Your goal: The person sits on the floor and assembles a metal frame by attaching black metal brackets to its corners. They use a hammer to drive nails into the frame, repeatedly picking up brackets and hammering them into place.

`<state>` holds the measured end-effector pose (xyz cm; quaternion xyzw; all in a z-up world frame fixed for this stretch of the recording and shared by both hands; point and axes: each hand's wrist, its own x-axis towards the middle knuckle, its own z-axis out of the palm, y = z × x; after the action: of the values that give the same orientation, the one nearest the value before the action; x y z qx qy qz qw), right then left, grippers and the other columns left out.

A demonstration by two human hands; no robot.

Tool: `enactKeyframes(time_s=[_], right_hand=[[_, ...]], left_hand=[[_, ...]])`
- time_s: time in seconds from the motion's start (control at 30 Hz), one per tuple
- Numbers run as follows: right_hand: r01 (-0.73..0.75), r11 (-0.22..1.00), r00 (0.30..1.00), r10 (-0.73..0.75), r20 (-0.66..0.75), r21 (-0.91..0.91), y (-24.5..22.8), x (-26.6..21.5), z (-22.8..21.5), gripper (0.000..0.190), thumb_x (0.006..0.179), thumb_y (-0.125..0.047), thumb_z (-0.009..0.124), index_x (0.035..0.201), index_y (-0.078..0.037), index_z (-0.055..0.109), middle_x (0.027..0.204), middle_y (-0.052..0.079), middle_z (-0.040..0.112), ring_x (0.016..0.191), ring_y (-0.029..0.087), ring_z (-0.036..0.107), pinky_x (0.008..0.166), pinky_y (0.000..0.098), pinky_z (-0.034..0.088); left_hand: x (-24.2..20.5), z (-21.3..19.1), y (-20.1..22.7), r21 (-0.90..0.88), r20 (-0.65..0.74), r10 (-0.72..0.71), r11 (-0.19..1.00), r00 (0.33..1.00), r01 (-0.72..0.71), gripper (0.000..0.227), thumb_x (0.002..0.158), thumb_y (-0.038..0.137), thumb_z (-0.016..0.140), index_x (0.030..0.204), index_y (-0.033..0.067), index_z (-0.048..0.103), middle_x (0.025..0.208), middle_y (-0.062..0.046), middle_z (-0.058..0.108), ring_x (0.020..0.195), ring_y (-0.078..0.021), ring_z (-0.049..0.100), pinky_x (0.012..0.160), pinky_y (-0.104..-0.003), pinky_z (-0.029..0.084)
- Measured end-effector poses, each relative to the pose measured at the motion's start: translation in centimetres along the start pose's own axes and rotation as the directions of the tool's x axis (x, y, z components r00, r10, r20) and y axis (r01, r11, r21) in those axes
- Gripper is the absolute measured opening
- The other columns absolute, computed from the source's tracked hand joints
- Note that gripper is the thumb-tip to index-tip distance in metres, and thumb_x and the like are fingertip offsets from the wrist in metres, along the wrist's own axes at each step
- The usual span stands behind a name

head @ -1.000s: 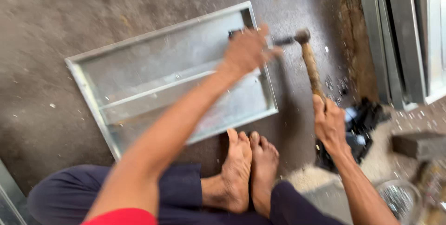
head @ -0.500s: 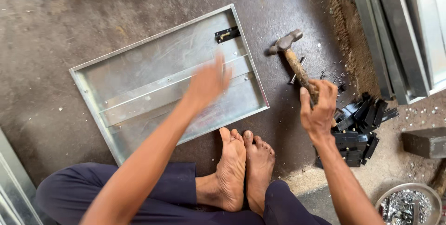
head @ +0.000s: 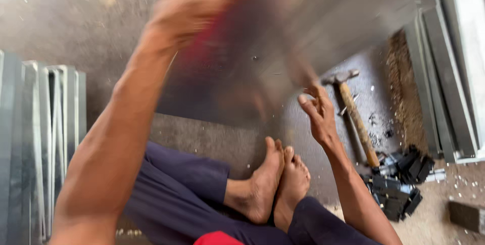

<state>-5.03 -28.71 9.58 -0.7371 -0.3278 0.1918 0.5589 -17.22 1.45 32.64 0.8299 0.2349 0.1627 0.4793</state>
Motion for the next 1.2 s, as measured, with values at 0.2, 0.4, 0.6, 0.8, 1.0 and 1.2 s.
enactKeyframes(time_s=[0.2,0.4,0.6,0.8,1.0,1.2], right_hand=[[0.449,0.887,0.869,-0.461,-0.182,-0.102,-7.5,1.6,-2.7,0.031,0.089,-0.003,0.088,0.112,-0.003,0.068,0.093,0.003,0.073,0.067,0.01,0.064,0.059,0.0263,0.049],[0.626,0.719,0.779,-0.59,0.211,-0.3,-3.9,3.6,5.0,0.034,0.089,-0.005,0.082,0.121,-0.008,0.07,0.105,0.007,0.071,0.092,0.023,0.069,0.078,0.0337,0.059],[0.35,0.654,0.887,-0.461,0.013,-0.671,4.0,-3.5,-2.8,0.02,0.095,-0.017,0.074,0.113,-0.009,0.069,0.103,0.011,0.069,0.091,0.03,0.066,0.082,0.0421,0.052],[-0.544,0.521,0.798,0.079,-0.598,-0.658,13.1,-11.9,-21.9,0.03,0.095,-0.02,0.074,0.109,0.006,0.072,0.103,0.022,0.072,0.096,0.033,0.067,0.084,0.0473,0.049],[-0.475,0.379,0.878,0.137,-0.459,-0.794,15.1,-16.0,-27.4,0.03,0.09,-0.007,0.077,0.115,0.01,0.073,0.093,0.025,0.074,0.083,0.032,0.075,0.081,0.0405,0.06],[-0.527,0.849,0.685,0.46,-0.565,0.053,9.6,-17.0,-23.0,0.037,0.099,0.002,0.068,0.135,0.006,0.065,0.098,0.016,0.071,0.077,0.018,0.071,0.068,0.0296,0.063]], left_hand=[[-7.0,2.2,-4.4,-0.429,-0.2,-0.153,0.902,0.968,0.054,0.091,0.075,-0.009,0.069,0.153,0.0151,0.028,0.141,-0.011,0.05,0.124,-0.027,0.056,0.086,-0.042,0.06],[-13.4,8.8,-12.3,-0.854,0.003,-0.29,0.498,0.957,0.154,0.052,0.093,-0.003,0.068,0.142,-0.0001,0.052,0.135,-0.018,0.062,0.118,-0.0286,0.068,0.101,-0.046,0.059],[-14.4,13.6,-18.3,-0.215,-0.032,-0.641,0.754,0.767,0.621,0.021,0.105,0.018,0.069,0.106,-0.0033,0.074,0.093,-0.018,0.077,0.079,-0.0268,0.073,0.068,-0.035,0.055],[-9.1,21.1,-19.3,0.439,0.026,0.188,0.88,0.982,-0.18,0.047,0.08,0.044,0.087,0.102,0.004,0.076,0.099,-0.015,0.077,0.09,-0.0317,0.071,0.08,-0.043,0.056],[-8.6,21.7,-21.0,0.573,0.268,0.072,0.79,0.961,-0.219,0.036,0.088,0.044,0.082,0.089,0.0088,0.074,0.088,-0.009,0.073,0.083,-0.0306,0.069,0.075,-0.045,0.053],[-8.0,20.4,-17.1,0.421,0.171,0.135,0.885,0.976,-0.196,0.037,0.084,0.034,0.083,0.108,0.0077,0.073,0.102,-0.011,0.073,0.088,-0.0274,0.069,0.077,-0.042,0.054]])
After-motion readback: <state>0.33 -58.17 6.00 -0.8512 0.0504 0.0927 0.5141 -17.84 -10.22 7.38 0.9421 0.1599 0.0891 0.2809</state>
